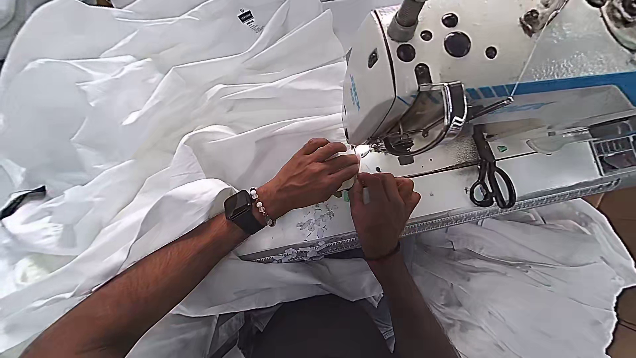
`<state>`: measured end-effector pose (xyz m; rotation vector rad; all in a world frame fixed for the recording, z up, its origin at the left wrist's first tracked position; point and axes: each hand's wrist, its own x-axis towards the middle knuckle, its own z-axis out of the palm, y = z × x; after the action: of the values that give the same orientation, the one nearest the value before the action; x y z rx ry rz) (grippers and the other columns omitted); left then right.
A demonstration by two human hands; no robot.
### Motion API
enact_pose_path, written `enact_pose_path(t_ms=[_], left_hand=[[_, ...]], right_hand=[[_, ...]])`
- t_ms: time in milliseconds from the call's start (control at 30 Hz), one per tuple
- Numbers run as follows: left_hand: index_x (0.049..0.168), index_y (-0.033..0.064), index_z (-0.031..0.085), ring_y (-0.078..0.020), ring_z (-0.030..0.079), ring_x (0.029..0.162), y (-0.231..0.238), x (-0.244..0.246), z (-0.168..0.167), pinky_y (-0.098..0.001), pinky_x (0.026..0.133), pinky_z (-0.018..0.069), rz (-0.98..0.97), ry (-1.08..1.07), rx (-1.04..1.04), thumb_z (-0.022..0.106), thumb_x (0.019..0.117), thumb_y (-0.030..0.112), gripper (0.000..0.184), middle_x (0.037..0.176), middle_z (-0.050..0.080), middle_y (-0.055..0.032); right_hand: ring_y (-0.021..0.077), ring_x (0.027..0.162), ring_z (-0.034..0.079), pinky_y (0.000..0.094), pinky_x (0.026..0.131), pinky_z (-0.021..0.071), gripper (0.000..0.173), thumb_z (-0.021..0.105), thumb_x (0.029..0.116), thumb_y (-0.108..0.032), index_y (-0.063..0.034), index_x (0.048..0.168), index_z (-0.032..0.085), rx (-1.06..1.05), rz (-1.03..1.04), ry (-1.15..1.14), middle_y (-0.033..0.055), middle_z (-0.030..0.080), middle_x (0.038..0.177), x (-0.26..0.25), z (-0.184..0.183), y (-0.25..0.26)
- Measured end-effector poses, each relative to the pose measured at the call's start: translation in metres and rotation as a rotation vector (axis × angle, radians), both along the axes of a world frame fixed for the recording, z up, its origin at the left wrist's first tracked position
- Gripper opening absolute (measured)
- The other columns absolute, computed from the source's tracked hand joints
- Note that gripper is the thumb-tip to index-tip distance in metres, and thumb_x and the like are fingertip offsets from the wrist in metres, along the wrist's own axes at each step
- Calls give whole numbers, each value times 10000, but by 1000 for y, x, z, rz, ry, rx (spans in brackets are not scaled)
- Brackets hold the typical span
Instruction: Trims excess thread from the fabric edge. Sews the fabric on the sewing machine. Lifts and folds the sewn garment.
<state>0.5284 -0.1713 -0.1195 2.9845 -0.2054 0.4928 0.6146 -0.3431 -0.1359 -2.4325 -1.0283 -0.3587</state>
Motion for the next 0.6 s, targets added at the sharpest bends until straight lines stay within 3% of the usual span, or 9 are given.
enact_pose_path(t_ms=[133,233,333,400,433,467,533,600], left_hand=[[1242,266,751,-261,568,1299,5,0,-1,-460,1095,386,-48,-26,-4,520,1048,380,322,1325,695,-6],[1270,279,743,-243,531,1334,5,-2,-4,-445,1120,349,-37,-42,7,541,1044,438,342,1364,675,15],[1061,250,819,-242,578,1228,-7,2,-1,-455,1050,389,69,-48,-177,638,980,357,225,1166,735,18],[930,250,829,-247,571,1173,-11,6,0,-472,983,403,154,-3,-337,673,928,382,205,1084,713,10],[921,252,826,-248,563,1177,-11,7,-1,-475,978,399,186,7,-369,668,925,393,212,1087,703,7],[957,254,819,-252,555,1204,-13,6,-3,-477,991,396,215,2,-368,644,947,397,226,1124,696,-2],[1147,270,780,-282,509,1317,-14,1,-5,-499,1075,371,286,0,-297,539,1011,383,299,1295,663,-29],[1325,315,705,-309,448,1395,-15,-3,-6,-515,1122,326,368,42,-190,441,1056,404,387,1451,590,-38]], right_hand=[[194,1052,606,449,853,397,185,641,951,-256,-242,1045,799,-45,104,55,-30,707,1062,-6,9,-18],[189,964,672,417,803,489,176,661,920,-198,-197,1023,804,101,125,181,-6,755,1055,5,10,-30],[230,1001,653,429,812,495,224,672,942,-252,-173,1134,756,75,195,196,33,727,1113,20,5,-26],[223,992,641,427,813,481,188,662,976,-284,-213,1110,774,69,232,175,15,721,1098,27,1,-18],[206,1003,643,419,829,482,170,656,993,-277,-229,1092,785,78,250,162,-9,727,1098,30,0,-15],[187,1044,649,414,862,483,162,647,1006,-263,-241,1077,791,87,269,152,-39,738,1122,32,0,-15],[148,1130,649,416,942,446,178,623,1022,-218,-245,1050,797,116,332,120,-82,751,1193,36,0,-18],[126,1129,651,424,958,417,199,605,1029,-192,-248,1051,795,87,397,47,-99,752,1199,40,3,-21]])
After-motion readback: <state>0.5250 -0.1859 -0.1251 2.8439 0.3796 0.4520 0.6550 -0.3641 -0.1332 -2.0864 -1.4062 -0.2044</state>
